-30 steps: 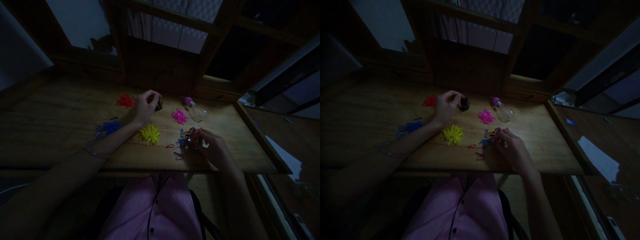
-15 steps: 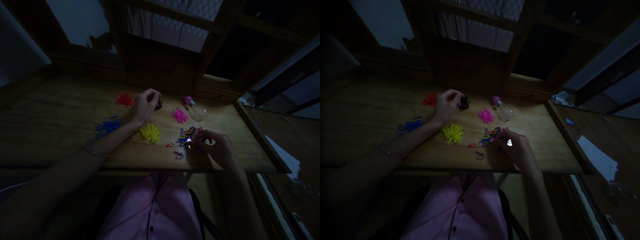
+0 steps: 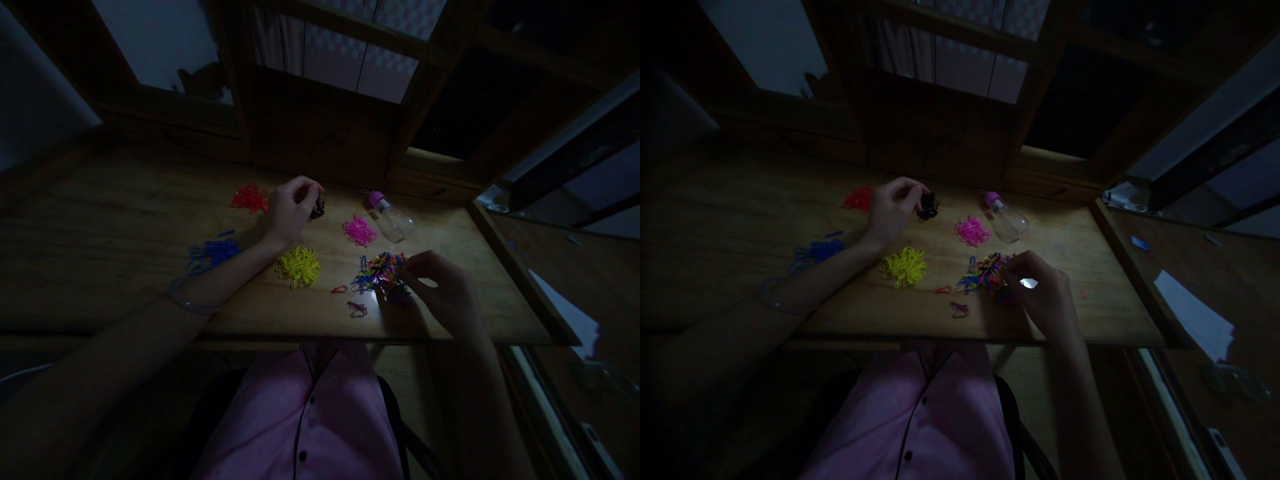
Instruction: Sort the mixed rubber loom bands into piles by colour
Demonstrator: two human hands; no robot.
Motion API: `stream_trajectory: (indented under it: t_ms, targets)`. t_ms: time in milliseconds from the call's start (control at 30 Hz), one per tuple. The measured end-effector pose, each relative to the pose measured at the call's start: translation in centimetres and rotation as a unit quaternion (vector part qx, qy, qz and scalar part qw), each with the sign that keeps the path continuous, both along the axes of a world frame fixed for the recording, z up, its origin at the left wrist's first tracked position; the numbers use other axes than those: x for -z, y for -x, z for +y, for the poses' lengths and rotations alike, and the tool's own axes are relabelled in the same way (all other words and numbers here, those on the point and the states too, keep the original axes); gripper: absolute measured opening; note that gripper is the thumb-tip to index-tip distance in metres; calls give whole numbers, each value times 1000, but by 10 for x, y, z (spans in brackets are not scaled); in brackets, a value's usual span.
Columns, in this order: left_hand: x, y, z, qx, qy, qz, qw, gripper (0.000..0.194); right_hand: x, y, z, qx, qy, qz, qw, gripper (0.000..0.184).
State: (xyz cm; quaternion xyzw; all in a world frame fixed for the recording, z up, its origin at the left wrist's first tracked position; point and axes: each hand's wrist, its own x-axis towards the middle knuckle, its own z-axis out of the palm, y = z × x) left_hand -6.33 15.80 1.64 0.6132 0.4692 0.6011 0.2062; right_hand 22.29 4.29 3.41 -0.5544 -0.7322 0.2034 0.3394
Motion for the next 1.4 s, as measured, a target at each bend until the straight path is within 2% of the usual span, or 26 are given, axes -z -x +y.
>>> stream_trajectory:
  t_ms: [233,333,567,700,800,1000,1100,1267,1400]
  targets:
    - [-2,-1,-1,-5,1,5,1000,16,0,2,-1,1,16,33,999,18]
    - [-2,-1,-1,-7,0,6,1000,16,0,2,-2,2,26,26,999,22]
    - [-1,0,-1,-6,-4,11,1000,17,-5,-8,-5,24,19,17,999,19]
    - [-1,-1,-1,-9,0,14,1000,17,-8,-16,-5,2,5,-26,1000,18]
    - [-1,0,-1,-10,2,15,1000,17,-7,-16,-5,-12,28,-64,997,18]
    - [0,1,-2,-1,2,13,1000,17,-2,2,-7,44,94,-82,991,23]
    - [-1,0,-2,-5,0,15,1000,17,0,6,-5,52,116,-83,988,23]
    - [-1,0,-2,-4,0,11,1000,17,0,5,0,24,121,-94,988,18]
    - [-2,-1,-3,-4,-5,11,1000,17,-2,1,0,15,114,-52,992,17]
